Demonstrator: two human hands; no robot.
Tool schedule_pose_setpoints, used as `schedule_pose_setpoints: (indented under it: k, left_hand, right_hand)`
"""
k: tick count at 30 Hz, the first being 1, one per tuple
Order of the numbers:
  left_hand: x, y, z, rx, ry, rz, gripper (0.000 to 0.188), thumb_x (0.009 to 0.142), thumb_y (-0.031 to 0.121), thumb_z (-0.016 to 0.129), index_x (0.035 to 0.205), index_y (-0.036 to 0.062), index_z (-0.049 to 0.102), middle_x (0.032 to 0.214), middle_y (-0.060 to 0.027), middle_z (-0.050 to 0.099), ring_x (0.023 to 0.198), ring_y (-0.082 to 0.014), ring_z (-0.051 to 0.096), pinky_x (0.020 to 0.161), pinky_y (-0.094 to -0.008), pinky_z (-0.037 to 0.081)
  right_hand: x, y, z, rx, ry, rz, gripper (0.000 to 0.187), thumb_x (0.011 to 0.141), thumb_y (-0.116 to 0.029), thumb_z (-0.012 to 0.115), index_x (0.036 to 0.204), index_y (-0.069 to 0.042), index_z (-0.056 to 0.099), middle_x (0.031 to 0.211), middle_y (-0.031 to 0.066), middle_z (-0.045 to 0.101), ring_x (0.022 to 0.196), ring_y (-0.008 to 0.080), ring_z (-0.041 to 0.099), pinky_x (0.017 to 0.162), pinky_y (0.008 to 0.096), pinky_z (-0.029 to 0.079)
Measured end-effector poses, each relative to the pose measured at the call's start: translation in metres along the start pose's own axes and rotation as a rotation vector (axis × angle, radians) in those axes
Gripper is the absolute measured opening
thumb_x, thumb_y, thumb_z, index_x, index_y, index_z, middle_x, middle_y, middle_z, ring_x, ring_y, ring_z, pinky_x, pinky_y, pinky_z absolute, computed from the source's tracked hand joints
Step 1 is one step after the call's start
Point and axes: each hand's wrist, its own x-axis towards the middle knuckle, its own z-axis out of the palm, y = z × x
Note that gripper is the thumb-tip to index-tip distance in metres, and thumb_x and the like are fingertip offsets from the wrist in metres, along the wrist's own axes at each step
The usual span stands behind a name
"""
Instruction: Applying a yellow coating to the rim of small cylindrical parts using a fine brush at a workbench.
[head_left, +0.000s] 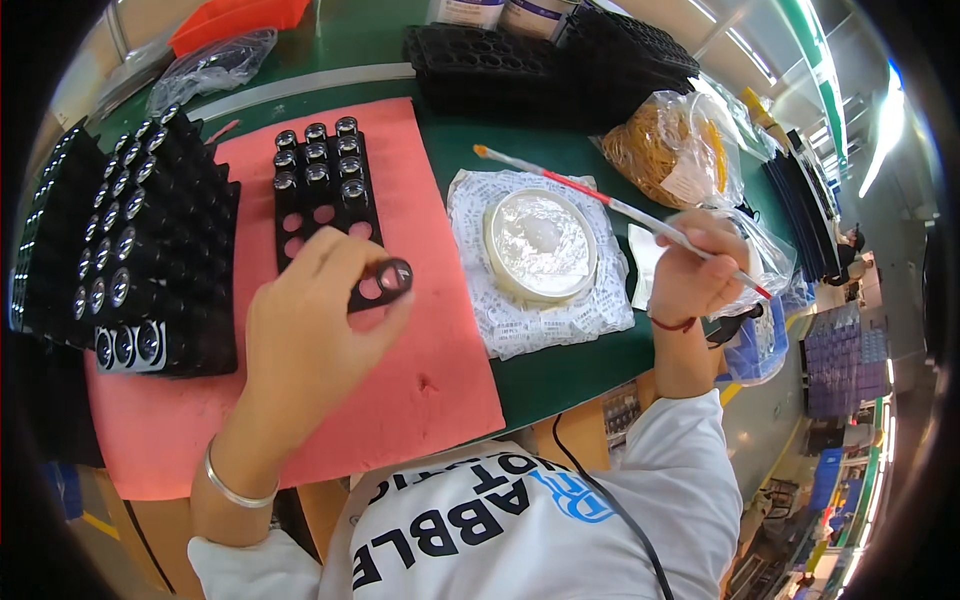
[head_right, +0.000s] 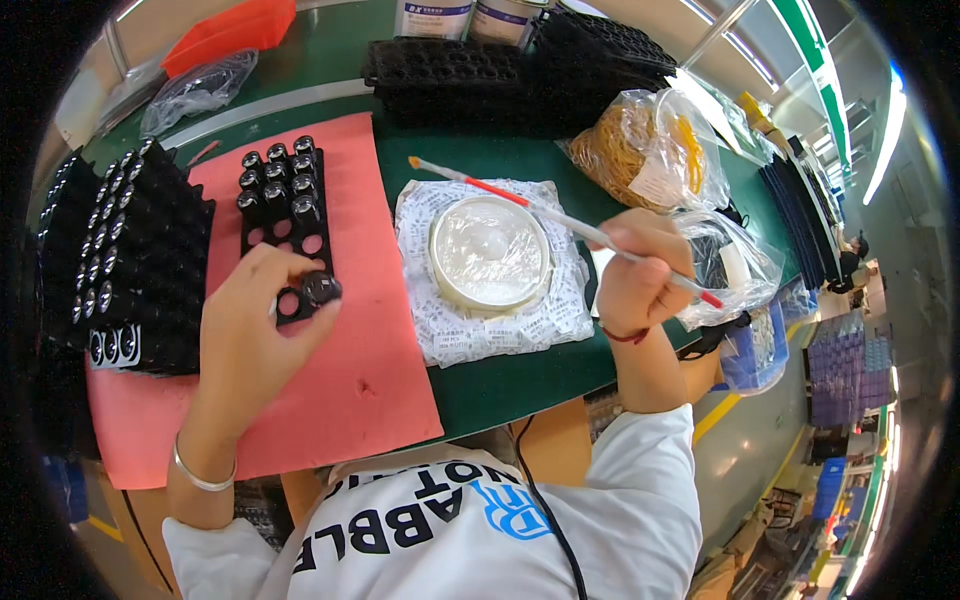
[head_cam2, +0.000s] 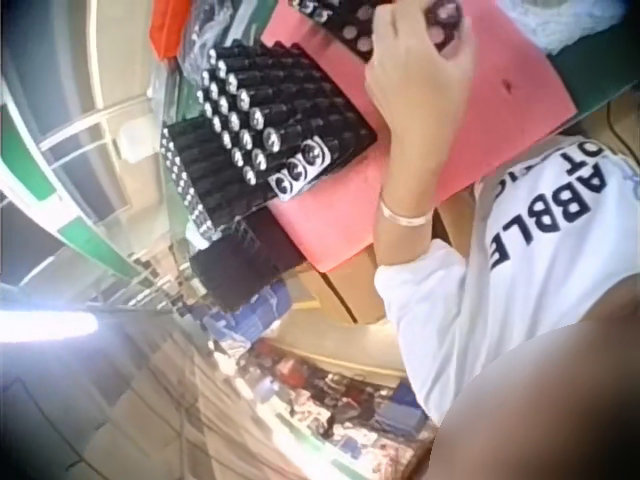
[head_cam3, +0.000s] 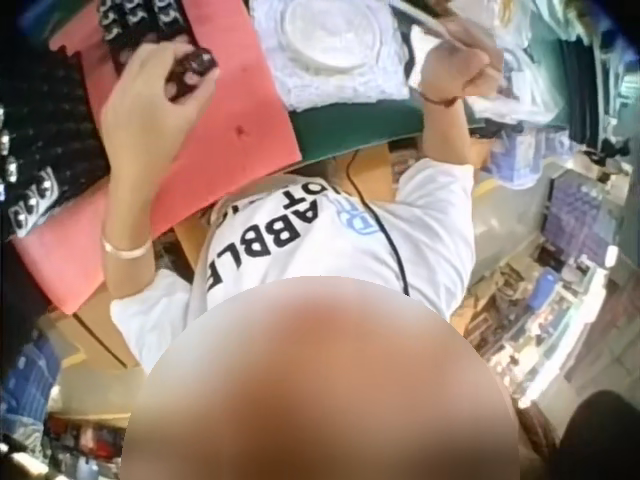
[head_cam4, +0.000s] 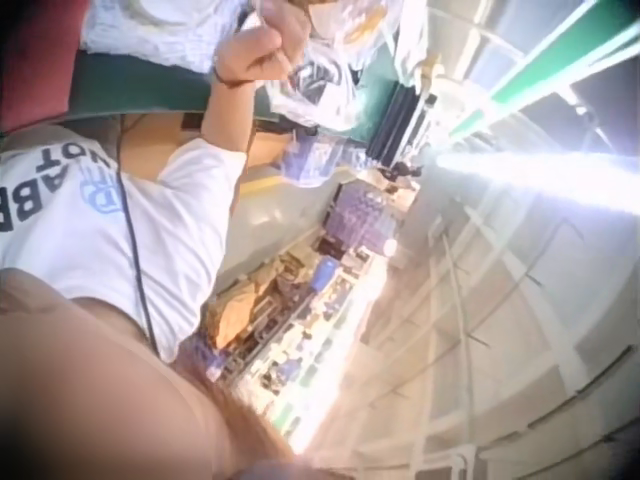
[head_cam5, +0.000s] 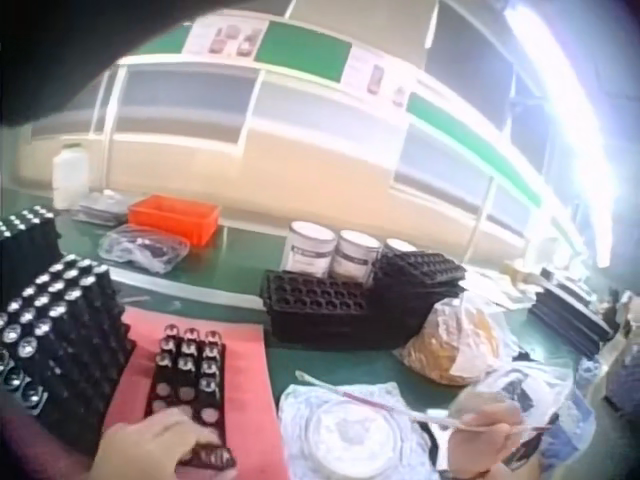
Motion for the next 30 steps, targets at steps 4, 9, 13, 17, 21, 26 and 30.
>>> schedule_pose_setpoints:
  k: [4, 9, 13, 17, 21, 26, 30]
  left_hand:
    - [-0.002, 0.001, 0.004, -0.094, -0.042, -0.027, 0.02, 0.063, 0.011, 0.064, 0.08, 0.0074, 0.053, 0.077, -0.0045, 0.054, 0.064, -0.0201, 0.057, 0.049, -0.0286, 0.044]
    - [0.0, -0.001, 0.006, -0.115, -0.054, -0.05, 0.025, 0.061, 0.005, 0.063, 0.084, 0.0065, 0.053, 0.073, -0.0059, 0.056, 0.063, -0.0201, 0.057, 0.051, -0.029, 0.044]
    - [0.0, -0.007, 0.013, -0.116, -0.057, -0.048, 0.025, 0.061, 0.005, 0.063, 0.084, 0.0066, 0.053, 0.072, -0.0062, 0.056, 0.062, -0.0206, 0.057, 0.051, -0.029, 0.045]
    - [-0.001, -0.011, 0.02, -0.135, -0.109, -0.055, 0.025, 0.06, 0.004, 0.063, 0.083, 0.006, 0.052, 0.072, -0.0067, 0.056, 0.062, -0.0214, 0.057, 0.052, -0.029, 0.045]
    - [0.001, -0.012, 0.021, -0.146, -0.136, -0.063, 0.023, 0.061, 0.003, 0.062, 0.081, 0.0056, 0.052, 0.072, -0.0067, 0.056, 0.061, -0.0221, 0.057, 0.052, -0.0292, 0.045]
    - [0.003, -0.016, 0.022, -0.173, -0.099, -0.082, 0.022, 0.061, 0.004, 0.061, 0.081, 0.0061, 0.051, 0.072, -0.0064, 0.055, 0.061, -0.0222, 0.056, 0.052, -0.0292, 0.045]
    - [0.003, -0.019, 0.027, -0.259, -0.124, -0.096, 0.021, 0.062, 0.004, 0.061, 0.081, 0.0056, 0.052, 0.073, -0.0066, 0.055, 0.064, -0.0224, 0.056, 0.055, -0.0297, 0.045]
  right_hand:
    - [0.0, -0.005, -0.007, 0.012, 0.062, -0.062, 0.039, 0.089, -0.037, 0.034, 0.071, -0.004, 0.044, 0.055, 0.0063, 0.042, 0.047, 0.013, 0.039, 0.044, 0.0259, 0.028]
    - [0.005, -0.016, -0.005, 0.053, 0.072, -0.135, 0.041, 0.089, -0.038, 0.03, 0.065, -0.007, 0.04, 0.049, 0.0013, 0.033, 0.044, 0.0099, 0.027, 0.044, 0.0251, 0.021]
    - [0.005, -0.017, -0.003, 0.037, 0.117, -0.195, 0.044, 0.089, -0.04, 0.028, 0.065, -0.007, 0.041, 0.046, 0.0014, 0.034, 0.039, 0.0093, 0.028, 0.042, 0.0238, 0.02]
    - [0.005, -0.014, -0.005, 0.074, 0.091, -0.168, 0.044, 0.089, -0.04, 0.028, 0.064, -0.007, 0.041, 0.046, 0.0014, 0.035, 0.039, 0.0088, 0.028, 0.042, 0.0238, 0.02]
    - [0.004, -0.013, -0.004, 0.071, 0.09, -0.148, 0.044, 0.09, -0.039, 0.029, 0.062, -0.007, 0.042, 0.046, 0.0011, 0.034, 0.039, 0.0086, 0.028, 0.041, 0.0237, 0.02]
    - [0.001, -0.01, 0.002, 0.097, 0.085, -0.136, 0.044, 0.09, -0.039, 0.029, 0.061, -0.007, 0.04, 0.045, 0.0008, 0.033, 0.038, 0.0084, 0.028, 0.041, 0.0239, 0.021]
    - [0.003, -0.012, 0.005, 0.11, 0.104, -0.092, 0.043, 0.09, -0.038, 0.028, 0.06, -0.008, 0.038, 0.046, 0.001, 0.032, 0.039, 0.009, 0.028, 0.042, 0.024, 0.022]
